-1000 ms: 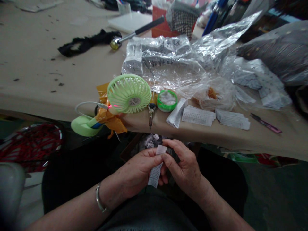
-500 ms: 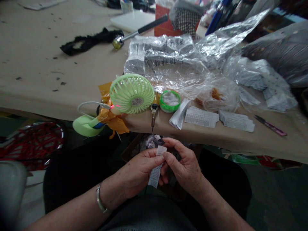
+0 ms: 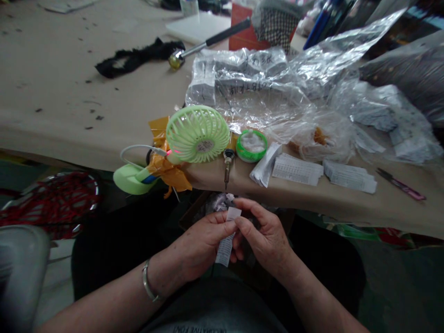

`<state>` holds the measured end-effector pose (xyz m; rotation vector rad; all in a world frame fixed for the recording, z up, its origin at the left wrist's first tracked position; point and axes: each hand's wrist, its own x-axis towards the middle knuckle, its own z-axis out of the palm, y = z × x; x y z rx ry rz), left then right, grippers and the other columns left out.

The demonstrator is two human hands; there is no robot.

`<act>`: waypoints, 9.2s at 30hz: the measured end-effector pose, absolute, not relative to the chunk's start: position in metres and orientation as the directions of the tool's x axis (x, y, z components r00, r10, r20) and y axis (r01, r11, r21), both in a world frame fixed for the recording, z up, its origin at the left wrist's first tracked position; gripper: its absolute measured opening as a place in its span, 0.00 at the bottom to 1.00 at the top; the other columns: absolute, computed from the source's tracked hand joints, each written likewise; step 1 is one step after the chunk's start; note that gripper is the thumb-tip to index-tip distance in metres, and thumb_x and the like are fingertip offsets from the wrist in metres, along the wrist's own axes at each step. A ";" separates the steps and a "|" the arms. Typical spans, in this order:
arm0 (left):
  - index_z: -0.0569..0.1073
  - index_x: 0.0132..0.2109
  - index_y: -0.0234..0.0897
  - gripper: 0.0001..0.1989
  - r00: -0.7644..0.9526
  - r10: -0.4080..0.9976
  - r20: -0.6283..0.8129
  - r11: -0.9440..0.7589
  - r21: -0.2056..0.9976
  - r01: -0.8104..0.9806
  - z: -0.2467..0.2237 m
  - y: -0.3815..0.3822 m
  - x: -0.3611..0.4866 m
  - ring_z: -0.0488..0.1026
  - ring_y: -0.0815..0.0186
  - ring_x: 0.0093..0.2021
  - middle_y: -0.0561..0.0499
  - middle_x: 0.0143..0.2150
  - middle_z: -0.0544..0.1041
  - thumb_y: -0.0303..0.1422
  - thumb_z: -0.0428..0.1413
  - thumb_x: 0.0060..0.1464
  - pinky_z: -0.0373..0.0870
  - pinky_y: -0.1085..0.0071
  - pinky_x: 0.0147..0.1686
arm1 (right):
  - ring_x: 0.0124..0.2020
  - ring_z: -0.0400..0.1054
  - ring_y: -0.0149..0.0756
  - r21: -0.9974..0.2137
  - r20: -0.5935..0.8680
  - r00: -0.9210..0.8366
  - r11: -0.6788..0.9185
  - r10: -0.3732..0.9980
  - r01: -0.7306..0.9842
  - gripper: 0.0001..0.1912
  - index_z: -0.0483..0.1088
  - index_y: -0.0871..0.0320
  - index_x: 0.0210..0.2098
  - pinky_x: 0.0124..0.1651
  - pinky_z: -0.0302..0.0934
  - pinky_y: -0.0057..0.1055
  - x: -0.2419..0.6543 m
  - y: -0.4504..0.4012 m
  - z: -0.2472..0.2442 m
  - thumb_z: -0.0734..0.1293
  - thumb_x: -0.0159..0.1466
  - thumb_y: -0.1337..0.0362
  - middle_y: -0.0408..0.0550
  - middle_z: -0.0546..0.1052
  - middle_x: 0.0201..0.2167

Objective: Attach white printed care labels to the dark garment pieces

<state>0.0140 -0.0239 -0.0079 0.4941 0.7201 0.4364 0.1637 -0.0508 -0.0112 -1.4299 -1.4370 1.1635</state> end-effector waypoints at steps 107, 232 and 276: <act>0.76 0.31 0.37 0.12 0.263 0.964 -0.037 -0.045 0.953 0.300 -0.018 -0.013 -0.011 0.70 0.68 0.27 0.53 0.25 0.75 0.30 0.49 0.59 0.65 0.75 0.28 | 0.27 0.70 0.28 -0.716 0.410 -0.091 0.382 0.908 0.585 0.08 0.69 0.54 0.42 0.32 0.64 0.23 0.157 -0.029 0.013 0.64 0.63 0.70 0.40 0.75 0.29; 0.75 0.30 0.28 0.04 0.568 0.614 -0.548 0.789 0.419 -0.449 -0.005 -0.020 0.062 0.71 0.72 0.26 0.48 0.27 0.76 0.27 0.59 0.50 0.64 0.78 0.26 | 0.51 0.69 0.40 -0.342 0.530 -0.452 0.668 0.718 0.661 0.09 0.73 0.56 0.39 0.53 0.64 0.43 0.209 -0.069 -0.027 0.63 0.64 0.73 0.48 0.79 0.39; 0.74 0.37 0.32 0.10 0.650 0.491 -0.580 0.836 0.523 -0.165 -0.009 -0.030 0.035 0.71 0.72 0.22 0.51 0.25 0.73 0.35 0.54 0.57 0.67 0.76 0.24 | 0.48 0.70 0.42 -0.698 0.280 -0.152 0.309 0.948 0.646 0.16 0.68 0.56 0.51 0.49 0.67 0.36 0.195 -0.061 -0.016 0.63 0.64 0.62 0.53 0.73 0.47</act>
